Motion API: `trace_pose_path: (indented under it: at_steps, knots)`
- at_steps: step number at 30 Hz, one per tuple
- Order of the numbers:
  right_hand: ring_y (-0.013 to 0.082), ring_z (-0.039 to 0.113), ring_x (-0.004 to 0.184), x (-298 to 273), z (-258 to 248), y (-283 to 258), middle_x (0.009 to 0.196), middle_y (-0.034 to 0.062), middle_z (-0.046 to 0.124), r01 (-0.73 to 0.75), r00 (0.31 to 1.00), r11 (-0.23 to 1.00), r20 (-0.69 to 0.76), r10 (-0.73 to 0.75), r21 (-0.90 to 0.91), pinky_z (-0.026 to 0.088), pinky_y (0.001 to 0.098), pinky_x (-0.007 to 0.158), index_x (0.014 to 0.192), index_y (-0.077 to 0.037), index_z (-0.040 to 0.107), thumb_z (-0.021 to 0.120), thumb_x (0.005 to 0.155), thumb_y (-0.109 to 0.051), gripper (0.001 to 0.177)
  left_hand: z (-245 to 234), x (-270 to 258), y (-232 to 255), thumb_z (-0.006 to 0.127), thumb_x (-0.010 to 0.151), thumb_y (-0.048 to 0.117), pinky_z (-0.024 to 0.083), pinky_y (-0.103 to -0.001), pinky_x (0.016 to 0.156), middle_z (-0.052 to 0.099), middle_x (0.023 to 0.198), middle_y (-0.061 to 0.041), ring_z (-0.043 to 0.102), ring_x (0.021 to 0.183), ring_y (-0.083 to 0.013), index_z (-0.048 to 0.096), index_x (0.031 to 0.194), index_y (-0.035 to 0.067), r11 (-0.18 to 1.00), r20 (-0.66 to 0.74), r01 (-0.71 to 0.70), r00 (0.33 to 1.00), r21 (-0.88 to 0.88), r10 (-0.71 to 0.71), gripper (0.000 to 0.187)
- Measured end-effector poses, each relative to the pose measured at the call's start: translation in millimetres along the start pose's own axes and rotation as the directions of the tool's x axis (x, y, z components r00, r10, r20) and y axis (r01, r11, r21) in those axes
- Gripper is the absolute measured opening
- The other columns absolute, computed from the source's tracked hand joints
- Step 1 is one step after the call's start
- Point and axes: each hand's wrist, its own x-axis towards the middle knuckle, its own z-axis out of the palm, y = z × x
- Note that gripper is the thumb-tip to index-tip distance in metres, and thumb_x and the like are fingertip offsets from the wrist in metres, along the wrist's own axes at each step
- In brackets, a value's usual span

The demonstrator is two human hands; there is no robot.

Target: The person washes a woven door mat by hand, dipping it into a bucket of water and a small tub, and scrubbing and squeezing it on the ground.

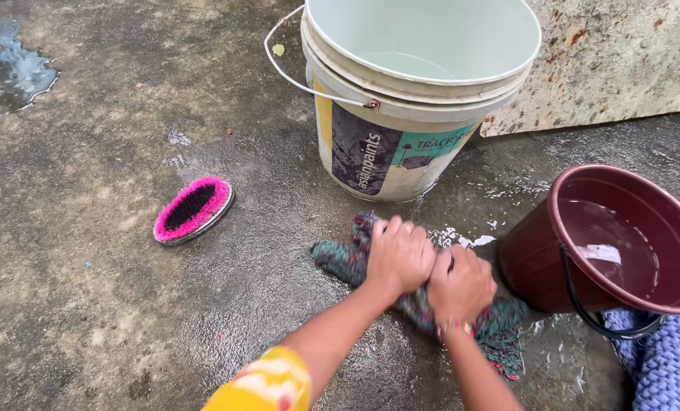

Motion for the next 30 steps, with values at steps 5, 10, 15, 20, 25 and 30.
trace_pose_path:
  at_steps: [5, 10, 15, 20, 25, 30]
  knots:
    - [0.0398, 0.060, 0.112, 39.4, 8.1, 4.5, 0.129, 0.0136, 0.066, 0.133, 0.989, 0.986, -0.048, -0.139, -0.099, 0.048, 0.0596, 0.078, 0.119, -0.023, 0.073, 0.060, 0.087, -0.045, 0.042, 20.7, 32.2, -12.0, 0.055, 0.089, 0.031, 0.040, -0.047, 0.102, 0.071, 0.111, -0.020, 0.058, 0.116, -0.0332, 0.075, 0.089, 0.003, 0.996, -0.002, -0.051, 0.999, 0.080, 0.051, 0.034]
    - [0.0412, 0.059, 0.118, 22.6, -28.1, 19.9, 0.130, 0.0136, 0.064, 0.166, 0.896, 0.951, 0.363, -0.256, 0.262, 0.047, 0.0508, 0.102, 0.127, -0.021, 0.071, 0.053, 0.095, -0.048, 0.045, -9.1, 12.6, -5.5, 0.047, 0.093, 0.027, 0.010, -0.069, 0.118, 0.072, 0.112, -0.015, 0.043, 0.140, -0.0377, 0.080, 0.097, 0.014, 1.000, 0.295, 0.008, 0.955, -0.012, -0.005, 0.035]
    - [0.0362, 0.056, 0.119, -62.6, -73.1, -2.2, 0.123, 0.0095, 0.067, 0.334, 0.943, 0.917, -0.079, -0.324, 0.219, 0.044, 0.0484, 0.107, 0.111, -0.017, 0.076, 0.057, 0.094, -0.038, 0.033, -62.1, -70.1, 24.9, 0.051, 0.097, 0.028, 0.011, -0.076, 0.116, 0.067, 0.117, -0.018, 0.051, 0.134, -0.0407, 0.073, 0.116, 0.010, 0.989, 0.086, -0.037, 0.995, -0.144, 0.049, 0.034]
    - [0.0336, 0.058, 0.117, -73.6, -58.8, -18.8, 0.117, 0.0059, 0.068, 0.340, 0.902, 0.936, -0.317, -0.294, 0.097, 0.043, 0.0484, 0.103, 0.098, -0.019, 0.076, 0.057, 0.089, -0.027, 0.023, -55.2, -73.5, 21.5, 0.058, 0.096, 0.027, 0.028, -0.067, 0.114, 0.066, 0.103, -0.018, 0.061, 0.109, -0.0344, 0.069, 0.097, 0.007, 0.984, -0.014, -0.130, 0.992, -0.125, 0.129, 0.023]
    - [0.0313, 0.063, 0.102, -20.0, -26.6, -10.3, 0.097, 0.0068, 0.071, 0.089, 0.995, 0.975, -0.059, -0.079, 0.203, 0.052, 0.0450, 0.084, 0.084, -0.012, 0.074, 0.055, 0.095, -0.032, 0.030, -8.9, -15.2, -4.3, 0.057, 0.091, 0.026, 0.044, -0.053, 0.091, 0.069, 0.084, -0.017, 0.066, 0.088, -0.0361, 0.068, 0.076, 0.007, 0.987, 0.057, -0.081, 0.994, -0.141, 0.090, 0.026]
    - [0.0408, 0.066, 0.095, 23.5, -5.7, -4.6, 0.096, 0.0165, 0.073, -0.042, 0.991, 0.991, 0.128, 0.026, 0.128, 0.052, 0.0525, 0.080, 0.085, -0.010, 0.078, 0.049, 0.093, -0.039, 0.042, 20.0, 20.2, -17.9, 0.053, 0.091, 0.029, 0.049, -0.053, 0.076, 0.071, 0.076, -0.019, 0.069, 0.077, -0.0380, 0.071, 0.070, 0.009, 0.997, 0.242, -0.035, 0.969, -0.062, 0.049, 0.034]
